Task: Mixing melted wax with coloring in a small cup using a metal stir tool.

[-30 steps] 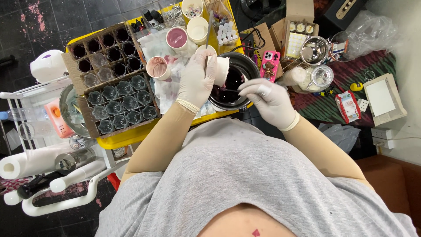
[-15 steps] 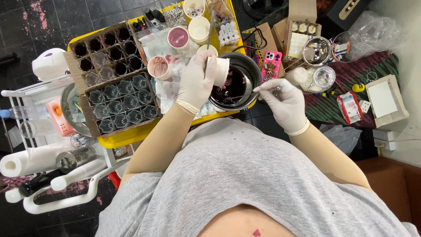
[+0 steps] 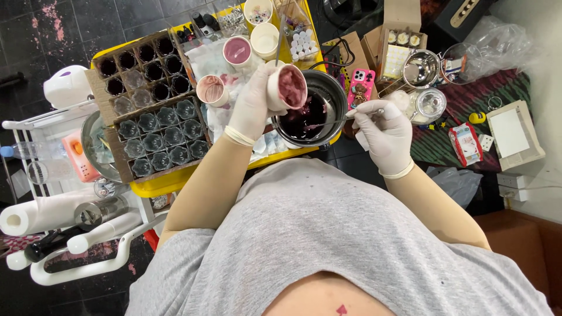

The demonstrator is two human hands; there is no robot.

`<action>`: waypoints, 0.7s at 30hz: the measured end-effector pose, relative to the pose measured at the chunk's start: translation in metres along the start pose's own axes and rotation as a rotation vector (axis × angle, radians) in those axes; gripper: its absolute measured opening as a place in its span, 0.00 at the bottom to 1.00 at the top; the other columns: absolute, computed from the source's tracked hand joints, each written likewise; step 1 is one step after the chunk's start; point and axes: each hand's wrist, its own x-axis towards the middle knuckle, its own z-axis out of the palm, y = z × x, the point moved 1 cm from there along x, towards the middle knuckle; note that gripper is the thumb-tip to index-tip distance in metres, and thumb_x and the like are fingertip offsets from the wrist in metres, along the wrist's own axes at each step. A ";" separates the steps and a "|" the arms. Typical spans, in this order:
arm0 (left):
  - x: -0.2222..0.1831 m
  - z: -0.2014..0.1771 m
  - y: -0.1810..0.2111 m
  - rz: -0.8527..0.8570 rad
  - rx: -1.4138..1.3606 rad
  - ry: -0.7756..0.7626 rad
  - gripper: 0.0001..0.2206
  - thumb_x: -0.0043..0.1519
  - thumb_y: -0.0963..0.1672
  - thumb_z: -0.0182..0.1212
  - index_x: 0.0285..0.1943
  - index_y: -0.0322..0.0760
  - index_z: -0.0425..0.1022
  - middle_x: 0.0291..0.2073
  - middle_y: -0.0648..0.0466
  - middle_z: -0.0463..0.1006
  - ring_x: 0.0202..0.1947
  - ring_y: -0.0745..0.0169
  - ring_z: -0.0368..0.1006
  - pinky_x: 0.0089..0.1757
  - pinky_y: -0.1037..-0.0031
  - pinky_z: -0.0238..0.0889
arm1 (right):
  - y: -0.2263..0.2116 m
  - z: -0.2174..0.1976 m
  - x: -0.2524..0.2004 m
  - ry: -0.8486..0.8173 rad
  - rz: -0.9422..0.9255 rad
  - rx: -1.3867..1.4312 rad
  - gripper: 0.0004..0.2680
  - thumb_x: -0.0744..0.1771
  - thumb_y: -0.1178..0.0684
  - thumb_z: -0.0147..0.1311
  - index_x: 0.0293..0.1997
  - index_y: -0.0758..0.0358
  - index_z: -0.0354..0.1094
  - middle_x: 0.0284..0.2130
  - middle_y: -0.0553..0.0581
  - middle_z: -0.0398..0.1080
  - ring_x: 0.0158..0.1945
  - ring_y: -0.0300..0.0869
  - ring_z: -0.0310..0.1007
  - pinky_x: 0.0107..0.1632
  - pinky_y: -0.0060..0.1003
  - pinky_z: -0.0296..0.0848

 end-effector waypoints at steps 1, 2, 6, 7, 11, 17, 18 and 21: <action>-0.001 -0.003 0.004 0.002 0.001 0.000 0.24 0.65 0.57 0.49 0.59 0.42 0.75 0.46 0.54 0.81 0.41 0.64 0.79 0.33 0.72 0.71 | -0.002 0.000 0.000 -0.001 -0.002 0.001 0.04 0.72 0.66 0.54 0.50 0.66 0.67 0.42 0.55 0.75 0.39 0.31 0.70 0.37 0.23 0.68; -0.002 -0.005 0.007 -0.052 -0.094 -0.057 0.26 0.65 0.59 0.48 0.62 0.42 0.72 0.48 0.54 0.81 0.42 0.61 0.80 0.33 0.70 0.72 | -0.004 0.001 0.000 -0.005 -0.031 -0.018 0.04 0.72 0.66 0.53 0.51 0.66 0.67 0.42 0.55 0.75 0.40 0.32 0.71 0.41 0.24 0.70; -0.022 -0.012 0.030 -0.029 -0.242 -0.230 0.31 0.66 0.60 0.49 0.68 0.36 0.67 0.53 0.43 0.79 0.44 0.51 0.79 0.39 0.68 0.74 | -0.013 0.006 -0.003 0.028 0.004 -0.018 0.04 0.71 0.66 0.53 0.48 0.65 0.68 0.40 0.54 0.76 0.35 0.31 0.69 0.35 0.24 0.67; -0.027 -0.020 0.033 -0.027 -0.243 -0.229 0.31 0.66 0.60 0.49 0.68 0.36 0.67 0.53 0.43 0.79 0.44 0.51 0.79 0.39 0.68 0.74 | -0.013 0.005 -0.003 0.026 0.003 -0.019 0.04 0.71 0.66 0.53 0.48 0.65 0.68 0.40 0.54 0.76 0.35 0.31 0.69 0.35 0.24 0.67; -0.047 -0.059 0.042 0.074 -0.514 -0.435 0.29 0.67 0.52 0.56 0.73 0.30 0.63 0.62 0.42 0.73 0.55 0.48 0.75 0.53 0.65 0.72 | -0.014 0.005 -0.002 -0.019 -0.139 -0.144 0.04 0.72 0.67 0.54 0.50 0.66 0.67 0.42 0.56 0.74 0.41 0.33 0.71 0.47 0.27 0.72; -0.084 -0.102 0.042 0.245 -0.446 -0.277 0.32 0.58 0.37 0.62 0.74 0.35 0.56 0.66 0.44 0.67 0.63 0.46 0.70 0.60 0.62 0.68 | -0.016 0.008 0.001 -0.037 -0.104 -0.096 0.05 0.72 0.66 0.53 0.50 0.65 0.66 0.43 0.56 0.75 0.40 0.33 0.72 0.45 0.27 0.73; -0.088 -0.106 0.040 0.272 -0.392 -0.188 0.32 0.58 0.36 0.61 0.74 0.32 0.56 0.66 0.42 0.67 0.64 0.46 0.70 0.61 0.61 0.67 | -0.016 0.007 0.001 -0.038 -0.094 -0.104 0.04 0.72 0.67 0.53 0.50 0.66 0.66 0.43 0.57 0.75 0.41 0.34 0.72 0.46 0.27 0.72; -0.080 -0.127 0.005 0.330 -0.290 0.016 0.32 0.57 0.33 0.62 0.71 0.32 0.54 0.65 0.44 0.66 0.64 0.51 0.69 0.62 0.63 0.66 | -0.015 0.008 0.002 -0.039 -0.076 -0.083 0.04 0.72 0.66 0.53 0.50 0.66 0.66 0.43 0.57 0.75 0.43 0.34 0.75 0.48 0.28 0.75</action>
